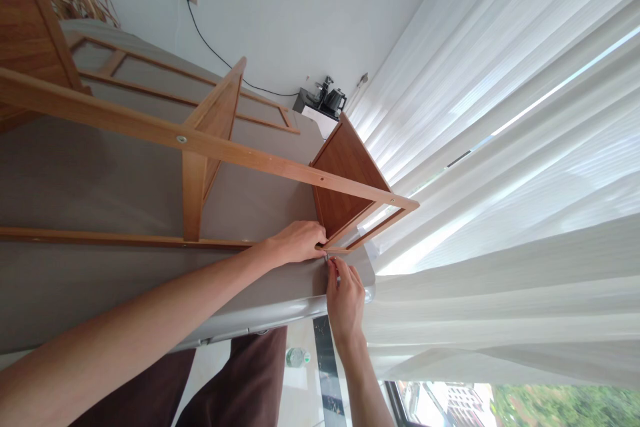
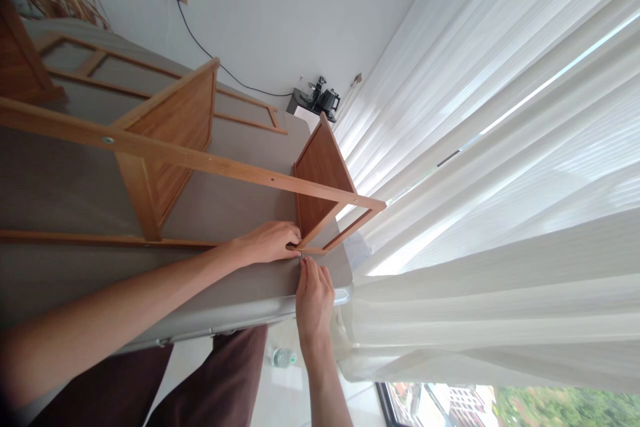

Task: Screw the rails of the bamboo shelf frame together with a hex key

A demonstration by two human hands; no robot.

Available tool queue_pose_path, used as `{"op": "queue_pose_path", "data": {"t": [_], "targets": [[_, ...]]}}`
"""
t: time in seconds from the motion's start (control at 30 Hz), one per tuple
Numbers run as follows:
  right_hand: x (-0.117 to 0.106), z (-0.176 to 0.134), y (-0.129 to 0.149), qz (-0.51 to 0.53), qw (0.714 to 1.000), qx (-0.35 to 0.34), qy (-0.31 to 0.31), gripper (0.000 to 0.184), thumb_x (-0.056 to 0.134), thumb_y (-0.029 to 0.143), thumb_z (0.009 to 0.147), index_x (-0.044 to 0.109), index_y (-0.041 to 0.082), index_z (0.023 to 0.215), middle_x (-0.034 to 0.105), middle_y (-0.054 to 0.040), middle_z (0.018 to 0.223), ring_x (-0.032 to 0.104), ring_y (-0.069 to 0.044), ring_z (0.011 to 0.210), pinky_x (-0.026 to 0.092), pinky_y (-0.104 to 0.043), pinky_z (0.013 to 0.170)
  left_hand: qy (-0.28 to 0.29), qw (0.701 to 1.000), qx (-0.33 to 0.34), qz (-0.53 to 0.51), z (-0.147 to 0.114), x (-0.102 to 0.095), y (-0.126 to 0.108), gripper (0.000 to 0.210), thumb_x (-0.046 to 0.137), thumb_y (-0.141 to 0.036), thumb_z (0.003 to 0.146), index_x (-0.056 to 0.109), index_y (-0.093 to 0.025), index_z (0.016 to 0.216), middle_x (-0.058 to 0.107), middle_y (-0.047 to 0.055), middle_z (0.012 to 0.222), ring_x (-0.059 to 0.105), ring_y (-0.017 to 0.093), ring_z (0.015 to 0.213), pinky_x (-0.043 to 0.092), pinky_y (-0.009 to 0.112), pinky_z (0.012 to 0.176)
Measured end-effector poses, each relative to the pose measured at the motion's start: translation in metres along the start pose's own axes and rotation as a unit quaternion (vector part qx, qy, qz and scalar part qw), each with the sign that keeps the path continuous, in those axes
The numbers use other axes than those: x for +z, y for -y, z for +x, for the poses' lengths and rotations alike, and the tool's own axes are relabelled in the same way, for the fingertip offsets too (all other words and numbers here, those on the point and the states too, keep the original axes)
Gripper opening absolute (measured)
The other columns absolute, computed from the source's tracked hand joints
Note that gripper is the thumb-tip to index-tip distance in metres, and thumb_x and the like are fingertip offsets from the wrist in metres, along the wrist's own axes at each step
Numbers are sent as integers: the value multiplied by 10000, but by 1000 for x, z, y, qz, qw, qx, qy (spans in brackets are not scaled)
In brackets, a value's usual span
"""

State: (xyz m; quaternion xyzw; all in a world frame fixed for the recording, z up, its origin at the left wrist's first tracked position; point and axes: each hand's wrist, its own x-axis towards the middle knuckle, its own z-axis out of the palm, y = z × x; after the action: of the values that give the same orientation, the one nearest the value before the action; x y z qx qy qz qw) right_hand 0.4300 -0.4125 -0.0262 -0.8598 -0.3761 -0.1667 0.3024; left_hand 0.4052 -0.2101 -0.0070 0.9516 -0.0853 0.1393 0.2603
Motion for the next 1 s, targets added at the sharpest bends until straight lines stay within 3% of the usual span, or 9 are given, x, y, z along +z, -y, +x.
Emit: {"op": "queue_pose_path", "data": {"t": [0.23, 0.47, 0.73, 0.9, 1.0], "targets": [[-4, 8, 5, 66, 992, 109, -9, 389, 497, 515, 1013, 696, 224, 848, 730, -23, 743, 649, -182, 632, 469, -277, 612, -1, 1000, 5, -11, 2, -3, 0, 183, 692, -302, 890, 733, -207, 739, 773, 39, 959, 713, 212, 961, 523, 275, 836], [-2, 13, -4, 149, 969, 193, 31, 435, 527, 580, 973, 699, 193, 875, 782, -51, 780, 672, -186, 555, 476, -270, 506, -7, 1000, 8, -12, 1, -2, 1, 200, 677, -317, 894, 744, -211, 738, 774, 43, 951, 712, 209, 927, 515, 265, 806], [-5, 6, 1, 152, 971, 182, 21, 402, 520, 561, 984, 684, 200, 919, 780, -64, 844, 728, -212, 745, 539, -289, 653, -11, 1000, 1, -2, 0, 0, 2, 180, 688, -341, 896, 760, -218, 787, 778, 40, 949, 722, 213, 918, 512, 273, 787], [-5, 1, 3, 94, 984, 150, 8, 336, 520, 517, 996, 673, 229, 913, 742, -13, 766, 652, -176, 586, 485, -276, 589, -11, 1000, -1, 6, 0, -2, 0, 195, 694, -339, 895, 742, -210, 758, 780, 38, 951, 726, 220, 914, 507, 283, 767], [-4, 1, 1, 60, 991, 121, 2, 320, 497, 489, 1012, 667, 234, 924, 735, -17, 786, 638, -176, 595, 466, -280, 598, -11, 1000, -2, 7, 0, -2, 0, 193, 697, -334, 889, 737, -213, 744, 778, 34, 943, 724, 215, 903, 507, 281, 762]]}}
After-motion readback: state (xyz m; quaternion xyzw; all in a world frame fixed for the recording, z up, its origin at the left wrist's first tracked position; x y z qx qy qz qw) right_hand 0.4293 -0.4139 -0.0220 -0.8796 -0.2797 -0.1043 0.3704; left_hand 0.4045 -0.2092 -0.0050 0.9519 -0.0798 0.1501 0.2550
